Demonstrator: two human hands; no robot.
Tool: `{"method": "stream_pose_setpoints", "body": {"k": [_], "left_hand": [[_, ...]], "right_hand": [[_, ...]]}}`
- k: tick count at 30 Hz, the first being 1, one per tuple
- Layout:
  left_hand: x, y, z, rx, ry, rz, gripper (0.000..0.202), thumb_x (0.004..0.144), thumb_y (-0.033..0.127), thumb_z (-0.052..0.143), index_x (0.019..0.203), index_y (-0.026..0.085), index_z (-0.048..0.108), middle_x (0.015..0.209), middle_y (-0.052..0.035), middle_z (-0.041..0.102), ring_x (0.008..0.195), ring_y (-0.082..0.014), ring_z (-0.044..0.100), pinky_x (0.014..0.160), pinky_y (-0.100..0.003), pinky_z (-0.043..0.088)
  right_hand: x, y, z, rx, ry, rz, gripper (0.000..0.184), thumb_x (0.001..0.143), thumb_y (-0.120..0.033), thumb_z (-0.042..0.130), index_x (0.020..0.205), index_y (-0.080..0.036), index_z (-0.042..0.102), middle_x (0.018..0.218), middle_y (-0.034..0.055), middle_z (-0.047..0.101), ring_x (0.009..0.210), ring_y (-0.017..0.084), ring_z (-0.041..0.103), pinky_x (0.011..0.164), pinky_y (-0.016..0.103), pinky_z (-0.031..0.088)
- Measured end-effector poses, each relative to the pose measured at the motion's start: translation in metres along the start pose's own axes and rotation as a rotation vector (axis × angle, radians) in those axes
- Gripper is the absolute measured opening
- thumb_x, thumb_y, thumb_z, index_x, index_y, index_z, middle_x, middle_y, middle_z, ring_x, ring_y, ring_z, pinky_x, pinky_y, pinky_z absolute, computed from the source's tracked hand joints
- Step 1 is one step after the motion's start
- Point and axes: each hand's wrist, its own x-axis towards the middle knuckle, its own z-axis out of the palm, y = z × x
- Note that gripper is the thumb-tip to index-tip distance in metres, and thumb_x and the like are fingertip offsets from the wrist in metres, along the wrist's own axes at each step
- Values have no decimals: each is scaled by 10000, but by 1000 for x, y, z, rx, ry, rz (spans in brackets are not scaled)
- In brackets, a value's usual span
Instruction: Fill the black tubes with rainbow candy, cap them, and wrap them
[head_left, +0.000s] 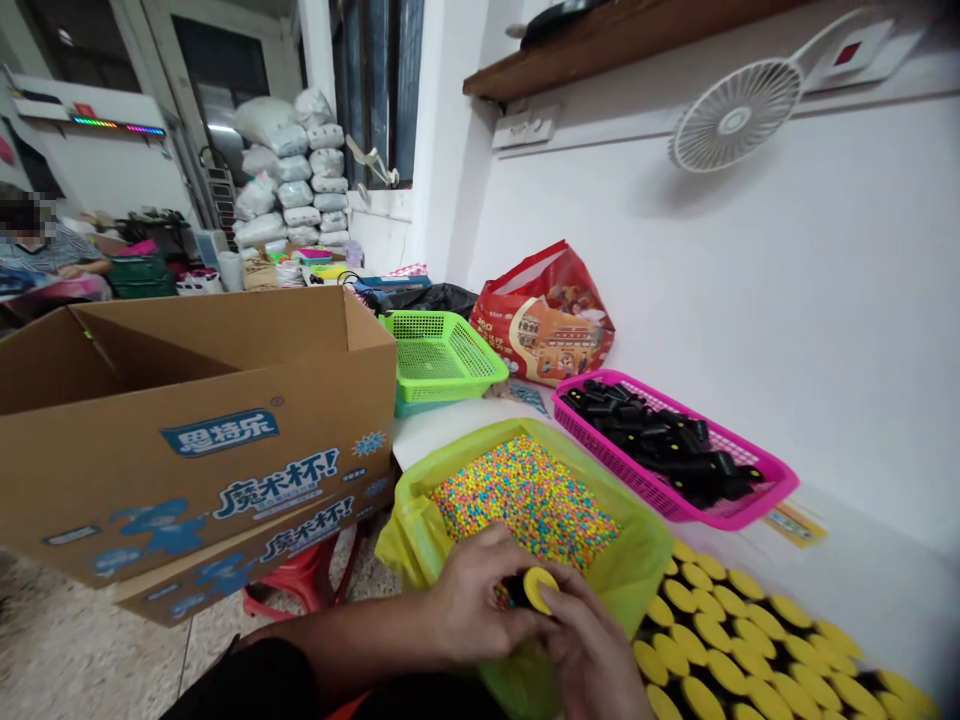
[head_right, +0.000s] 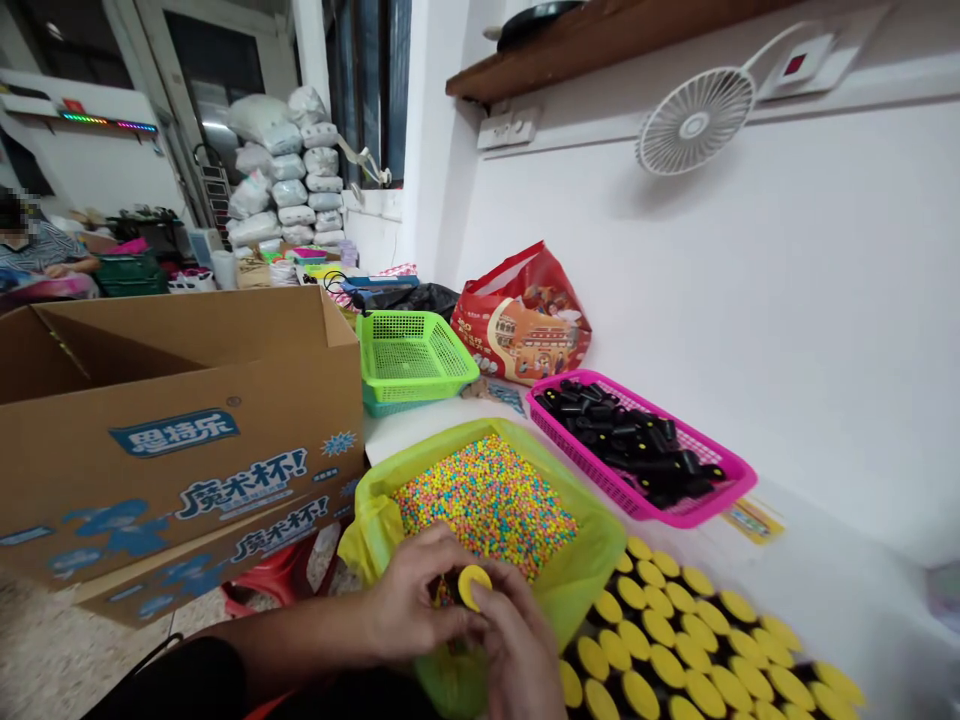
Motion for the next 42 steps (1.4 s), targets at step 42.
{"method": "stream_pose_setpoints", "body": {"k": [42], "left_hand": [[21, -42, -20, 743, -290, 679, 361, 751, 64, 529, 1089, 157, 615, 842, -88, 714, 748, -212, 664, 698, -317, 529]], "right_hand": [[-90, 26, -108, -471, 300, -206, 306, 729, -313, 705, 1020, -223, 690, 843, 26, 634, 694, 165, 567, 612, 288, 462]]}}
